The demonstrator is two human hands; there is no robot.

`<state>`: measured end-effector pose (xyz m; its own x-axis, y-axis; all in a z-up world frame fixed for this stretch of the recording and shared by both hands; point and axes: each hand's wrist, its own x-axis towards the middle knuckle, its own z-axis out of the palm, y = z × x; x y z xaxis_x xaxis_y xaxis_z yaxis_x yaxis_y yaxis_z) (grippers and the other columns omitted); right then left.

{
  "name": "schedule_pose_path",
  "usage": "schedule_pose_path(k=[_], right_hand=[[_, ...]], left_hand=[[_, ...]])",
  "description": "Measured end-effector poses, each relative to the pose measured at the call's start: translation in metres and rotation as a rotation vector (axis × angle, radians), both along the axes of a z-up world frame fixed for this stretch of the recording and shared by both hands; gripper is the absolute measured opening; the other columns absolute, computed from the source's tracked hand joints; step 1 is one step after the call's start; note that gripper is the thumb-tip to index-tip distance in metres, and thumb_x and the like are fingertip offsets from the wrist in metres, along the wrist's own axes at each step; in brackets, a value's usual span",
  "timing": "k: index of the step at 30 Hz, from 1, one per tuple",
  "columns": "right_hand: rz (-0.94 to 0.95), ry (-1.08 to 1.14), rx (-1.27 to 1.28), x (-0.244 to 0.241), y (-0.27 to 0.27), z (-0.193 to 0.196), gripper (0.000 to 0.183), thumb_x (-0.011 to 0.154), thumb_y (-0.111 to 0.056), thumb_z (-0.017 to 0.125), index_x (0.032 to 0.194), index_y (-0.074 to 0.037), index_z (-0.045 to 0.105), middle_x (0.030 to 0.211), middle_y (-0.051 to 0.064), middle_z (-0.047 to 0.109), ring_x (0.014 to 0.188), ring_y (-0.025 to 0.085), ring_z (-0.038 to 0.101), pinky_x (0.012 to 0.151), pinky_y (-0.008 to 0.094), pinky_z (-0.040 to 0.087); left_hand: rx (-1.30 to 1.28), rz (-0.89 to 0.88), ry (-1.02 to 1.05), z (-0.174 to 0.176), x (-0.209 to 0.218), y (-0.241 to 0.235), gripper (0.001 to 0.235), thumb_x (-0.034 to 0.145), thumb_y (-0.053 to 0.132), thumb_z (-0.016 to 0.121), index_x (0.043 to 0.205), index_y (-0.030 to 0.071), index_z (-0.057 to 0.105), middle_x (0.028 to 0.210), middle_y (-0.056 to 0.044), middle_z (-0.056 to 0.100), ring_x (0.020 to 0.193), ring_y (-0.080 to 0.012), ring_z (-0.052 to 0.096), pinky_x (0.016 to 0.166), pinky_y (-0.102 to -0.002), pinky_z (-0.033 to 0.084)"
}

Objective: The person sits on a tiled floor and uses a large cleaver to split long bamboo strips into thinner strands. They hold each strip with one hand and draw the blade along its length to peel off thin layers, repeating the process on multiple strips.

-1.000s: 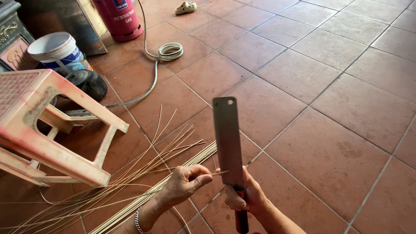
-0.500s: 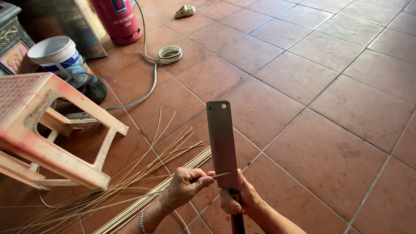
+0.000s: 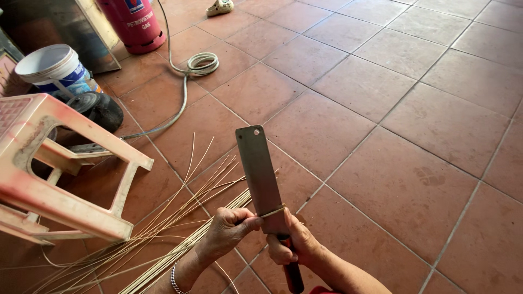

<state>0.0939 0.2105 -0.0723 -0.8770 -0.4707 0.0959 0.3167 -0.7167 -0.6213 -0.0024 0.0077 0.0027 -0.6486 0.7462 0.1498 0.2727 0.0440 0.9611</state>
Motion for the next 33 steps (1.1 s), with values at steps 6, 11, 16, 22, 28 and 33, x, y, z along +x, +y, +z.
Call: schedule_pose_path(k=[6, 11, 16, 22, 28, 33], right_hand=[[-0.158, 0.057, -0.028, 0.002, 0.015, 0.017, 0.081, 0.100, -0.070, 0.034, 0.151, -0.008, 0.047, 0.045, 0.002, 0.045, 0.032, 0.012, 0.037, 0.037, 0.029, 0.032], [-0.066, 0.166, -0.074, 0.003, 0.007, 0.021, 0.100, 0.100, -0.076, 0.032, 0.160, 0.004, 0.037, 0.050, 0.002, 0.045, 0.037, 0.013, 0.037, 0.039, 0.031, 0.032], [-0.016, 0.097, -0.078, 0.006, 0.010, 0.016, 0.093, 0.102, -0.073, 0.032, 0.160, 0.000, 0.038, 0.050, 0.002, 0.044, 0.037, 0.012, 0.037, 0.041, 0.031, 0.032], [0.015, 0.084, -0.104, 0.005, 0.004, 0.016, 0.085, 0.104, -0.069, 0.031, 0.160, -0.005, 0.039, 0.049, 0.001, 0.043, 0.037, 0.011, 0.036, 0.041, 0.030, 0.031], [0.010, 0.125, -0.013, 0.007, 0.005, 0.019, 0.094, 0.102, -0.074, 0.030, 0.161, -0.001, 0.038, 0.050, 0.002, 0.044, 0.037, 0.012, 0.036, 0.040, 0.030, 0.032], [0.056, 0.071, -0.053, 0.007, 0.005, 0.013, 0.093, 0.102, -0.074, 0.032, 0.159, -0.002, 0.042, 0.050, 0.001, 0.045, 0.039, 0.011, 0.038, 0.042, 0.030, 0.031]], left_hand=[[-0.295, 0.088, -0.024, 0.002, -0.009, -0.017, 0.025, 0.096, 0.023, 0.072, 0.089, 0.001, 0.082, 0.062, -0.005, 0.060, 0.056, -0.0092, 0.048, 0.048, -0.026, 0.039], [-0.087, 0.027, 0.062, -0.011, -0.013, -0.016, 0.024, 0.093, 0.022, 0.072, 0.088, 0.000, 0.081, 0.073, -0.002, 0.076, 0.064, -0.0069, 0.065, 0.055, -0.024, 0.055], [-0.108, 0.002, 0.050, -0.017, -0.013, -0.015, 0.024, 0.093, 0.021, 0.072, 0.088, -0.001, 0.081, 0.073, -0.003, 0.078, 0.065, -0.0075, 0.066, 0.056, -0.025, 0.055], [-0.076, -0.004, 0.076, -0.014, -0.009, -0.013, 0.025, 0.094, 0.021, 0.073, 0.089, -0.002, 0.080, 0.074, -0.003, 0.078, 0.068, -0.0070, 0.068, 0.060, -0.024, 0.057], [-0.124, 0.005, 0.029, -0.009, -0.007, -0.012, 0.026, 0.091, 0.024, 0.074, 0.089, -0.001, 0.082, 0.076, -0.003, 0.080, 0.065, -0.0071, 0.068, 0.056, -0.024, 0.057], [-0.057, -0.031, 0.033, -0.004, -0.004, -0.011, 0.027, 0.092, 0.024, 0.073, 0.091, -0.001, 0.081, 0.080, -0.002, 0.081, 0.069, -0.0050, 0.069, 0.058, -0.023, 0.058]])
